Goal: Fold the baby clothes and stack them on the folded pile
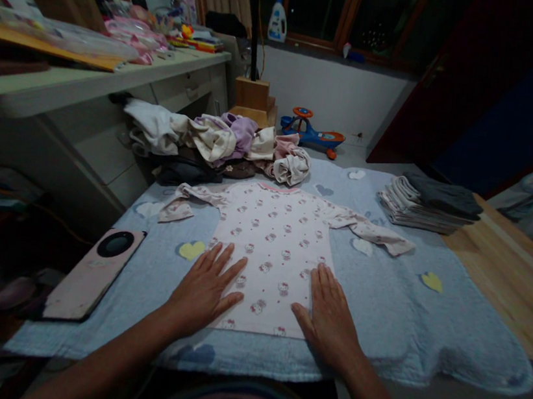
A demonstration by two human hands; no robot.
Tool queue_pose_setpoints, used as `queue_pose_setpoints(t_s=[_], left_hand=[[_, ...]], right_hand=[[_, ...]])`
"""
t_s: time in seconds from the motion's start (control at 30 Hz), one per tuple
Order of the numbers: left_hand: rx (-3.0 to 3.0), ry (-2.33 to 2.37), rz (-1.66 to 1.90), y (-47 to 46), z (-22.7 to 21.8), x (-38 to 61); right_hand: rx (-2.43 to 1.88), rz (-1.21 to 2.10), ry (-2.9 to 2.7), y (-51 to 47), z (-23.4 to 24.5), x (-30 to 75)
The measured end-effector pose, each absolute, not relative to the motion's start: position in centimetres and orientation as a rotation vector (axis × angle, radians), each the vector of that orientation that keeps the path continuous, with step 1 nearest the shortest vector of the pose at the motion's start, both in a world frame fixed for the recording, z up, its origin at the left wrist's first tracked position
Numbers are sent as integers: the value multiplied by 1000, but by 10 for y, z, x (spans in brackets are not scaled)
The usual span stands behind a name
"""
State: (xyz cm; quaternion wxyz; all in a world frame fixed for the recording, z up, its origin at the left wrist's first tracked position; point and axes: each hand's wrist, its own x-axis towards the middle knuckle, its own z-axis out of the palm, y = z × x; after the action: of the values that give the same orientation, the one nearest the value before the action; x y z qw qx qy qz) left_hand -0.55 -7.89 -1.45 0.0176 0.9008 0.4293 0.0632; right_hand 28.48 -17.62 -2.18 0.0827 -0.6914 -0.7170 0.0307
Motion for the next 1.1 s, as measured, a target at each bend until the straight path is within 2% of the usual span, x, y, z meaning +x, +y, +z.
queue_pose_setpoints(t_s=[0.13,0.27,0.37,0.5,0.6,0.9,1.1], left_hand=[[2782,1347,157,-77,-10,-12],[2752,1377,75,-69,1,2],[2771,1351,100,-60,7,26],[2794,1309,131,-50,1,50],[2795,1348,175,-48,-9,48],[2747,1457,237,-48,-19,28],[2719,1465,209,-48,-14,31]], right_hand=[[-2097,108,-2134,-175,-16,293],[-2118,157,-2204,-145,13,294],[-1975,143,-2305,-109,30,277],[-1648,230,-2436,-71,20,247],[-1560,282,-2445,-65,2,237],[-1897,201,-2282,-73,-6,273],[-1934,122,-2265,-83,-9,295]])
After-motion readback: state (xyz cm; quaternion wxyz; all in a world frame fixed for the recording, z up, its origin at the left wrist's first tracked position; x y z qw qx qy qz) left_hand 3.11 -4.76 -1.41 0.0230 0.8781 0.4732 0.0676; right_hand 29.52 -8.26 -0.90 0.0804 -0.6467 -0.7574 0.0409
